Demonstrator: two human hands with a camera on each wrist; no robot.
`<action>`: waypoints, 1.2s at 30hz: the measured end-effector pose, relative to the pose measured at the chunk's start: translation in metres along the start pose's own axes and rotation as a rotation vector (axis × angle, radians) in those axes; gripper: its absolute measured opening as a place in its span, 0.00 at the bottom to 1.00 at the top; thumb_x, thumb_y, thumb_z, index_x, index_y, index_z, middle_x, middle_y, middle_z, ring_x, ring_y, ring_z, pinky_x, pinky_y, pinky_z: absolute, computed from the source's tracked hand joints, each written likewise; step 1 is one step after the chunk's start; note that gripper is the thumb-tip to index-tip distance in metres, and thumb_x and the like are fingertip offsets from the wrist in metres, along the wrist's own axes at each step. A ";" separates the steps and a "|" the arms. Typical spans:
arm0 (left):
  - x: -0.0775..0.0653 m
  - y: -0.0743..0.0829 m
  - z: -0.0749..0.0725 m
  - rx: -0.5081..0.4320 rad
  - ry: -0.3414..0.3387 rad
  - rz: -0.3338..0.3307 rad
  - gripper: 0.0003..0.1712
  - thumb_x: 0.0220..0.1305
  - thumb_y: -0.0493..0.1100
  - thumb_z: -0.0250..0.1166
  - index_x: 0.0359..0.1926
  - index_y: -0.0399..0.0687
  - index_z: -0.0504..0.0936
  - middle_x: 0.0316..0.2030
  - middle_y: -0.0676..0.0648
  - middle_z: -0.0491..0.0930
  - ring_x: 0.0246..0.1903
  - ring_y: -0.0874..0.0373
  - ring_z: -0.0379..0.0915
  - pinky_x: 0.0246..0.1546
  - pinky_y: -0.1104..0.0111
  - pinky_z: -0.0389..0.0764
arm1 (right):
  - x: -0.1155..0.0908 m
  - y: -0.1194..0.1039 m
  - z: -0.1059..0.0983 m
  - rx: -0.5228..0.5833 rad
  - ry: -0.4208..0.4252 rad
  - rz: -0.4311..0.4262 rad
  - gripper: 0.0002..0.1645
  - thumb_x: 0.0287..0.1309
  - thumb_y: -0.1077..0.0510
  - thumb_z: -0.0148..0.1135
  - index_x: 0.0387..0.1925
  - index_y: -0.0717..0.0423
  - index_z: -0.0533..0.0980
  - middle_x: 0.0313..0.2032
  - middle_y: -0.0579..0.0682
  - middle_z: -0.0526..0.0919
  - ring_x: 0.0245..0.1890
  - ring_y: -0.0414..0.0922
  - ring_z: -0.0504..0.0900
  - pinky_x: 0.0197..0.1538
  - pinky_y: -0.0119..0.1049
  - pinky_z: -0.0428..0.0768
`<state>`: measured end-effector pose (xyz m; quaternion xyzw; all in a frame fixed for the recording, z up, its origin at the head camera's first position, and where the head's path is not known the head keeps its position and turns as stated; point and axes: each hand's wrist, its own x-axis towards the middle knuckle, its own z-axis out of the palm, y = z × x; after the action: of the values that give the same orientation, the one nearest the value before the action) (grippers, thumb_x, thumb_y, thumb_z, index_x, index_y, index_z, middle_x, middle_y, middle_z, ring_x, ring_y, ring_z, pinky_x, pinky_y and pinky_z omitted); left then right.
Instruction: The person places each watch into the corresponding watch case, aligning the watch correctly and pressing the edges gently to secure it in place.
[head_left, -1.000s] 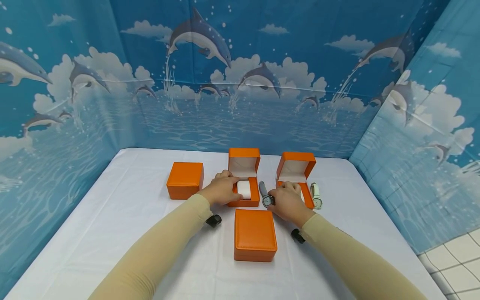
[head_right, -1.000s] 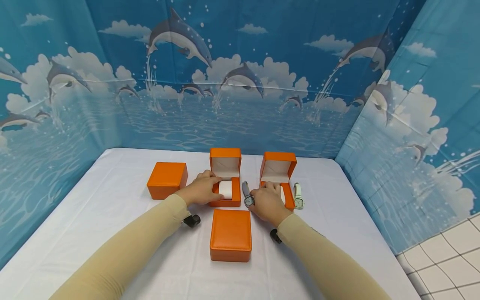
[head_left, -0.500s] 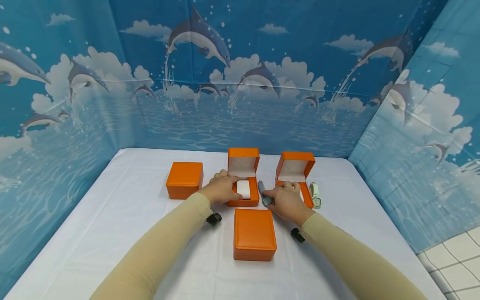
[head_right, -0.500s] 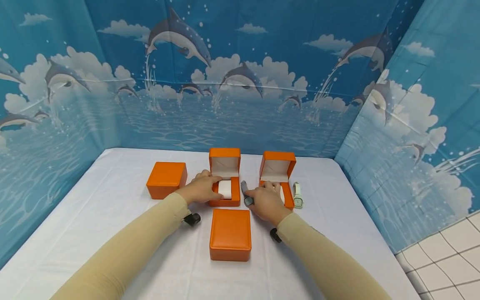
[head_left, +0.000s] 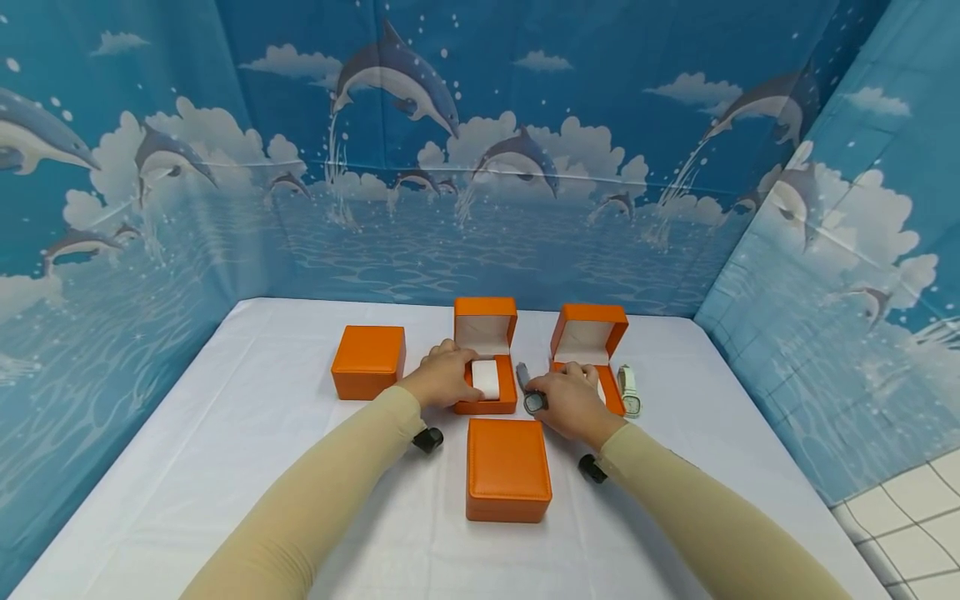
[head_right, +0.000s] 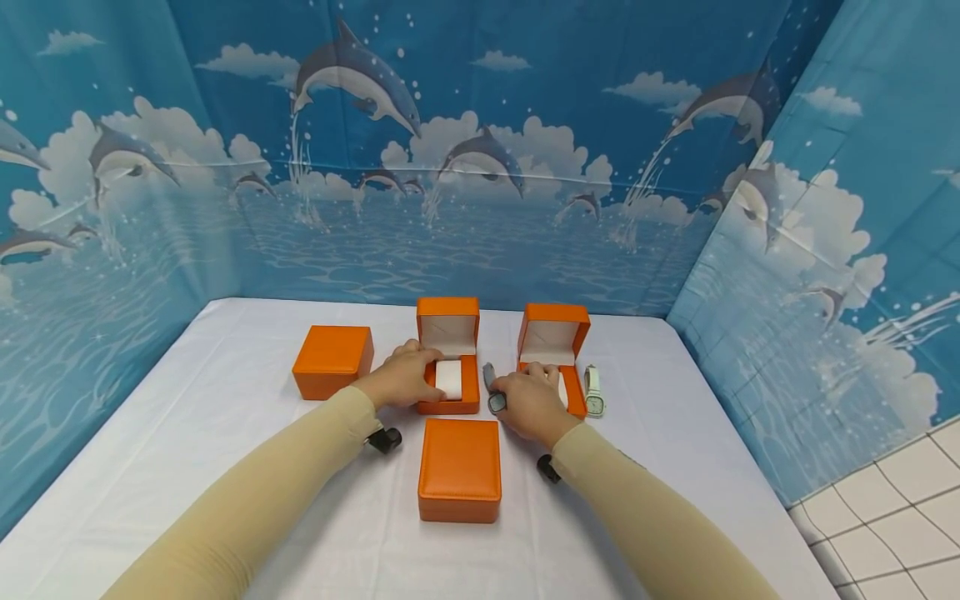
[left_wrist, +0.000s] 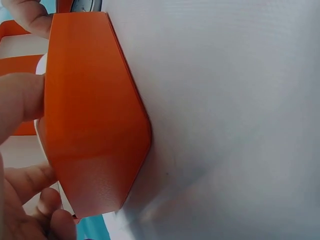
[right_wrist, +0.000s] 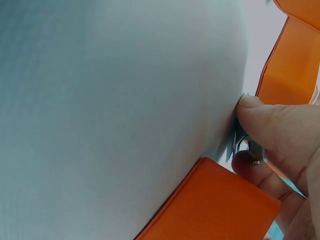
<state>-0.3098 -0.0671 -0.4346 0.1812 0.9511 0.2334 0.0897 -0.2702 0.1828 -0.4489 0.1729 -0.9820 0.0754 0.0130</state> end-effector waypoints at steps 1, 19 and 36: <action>0.000 0.000 0.000 0.001 0.004 0.004 0.44 0.62 0.59 0.77 0.75 0.51 0.73 0.58 0.43 0.70 0.55 0.48 0.65 0.58 0.55 0.71 | 0.000 0.000 0.000 0.005 0.000 0.006 0.22 0.59 0.52 0.79 0.56 0.42 0.86 0.53 0.49 0.89 0.51 0.56 0.71 0.63 0.64 0.58; -0.001 -0.002 0.000 0.027 0.043 0.066 0.42 0.61 0.58 0.77 0.72 0.49 0.75 0.56 0.45 0.72 0.56 0.50 0.66 0.61 0.56 0.70 | 0.001 -0.002 -0.001 0.089 -0.008 0.073 0.19 0.56 0.52 0.80 0.50 0.44 0.86 0.45 0.45 0.89 0.55 0.55 0.70 0.67 0.61 0.53; -0.001 -0.002 0.000 0.013 0.050 0.083 0.41 0.61 0.57 0.77 0.70 0.48 0.75 0.58 0.45 0.71 0.56 0.50 0.67 0.61 0.55 0.73 | -0.001 -0.002 -0.003 0.108 -0.008 0.077 0.20 0.55 0.53 0.81 0.49 0.46 0.84 0.47 0.46 0.89 0.56 0.54 0.70 0.69 0.60 0.52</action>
<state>-0.3096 -0.0692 -0.4360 0.2153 0.9462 0.2352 0.0551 -0.2685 0.1820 -0.4460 0.1357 -0.9825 0.1278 -0.0030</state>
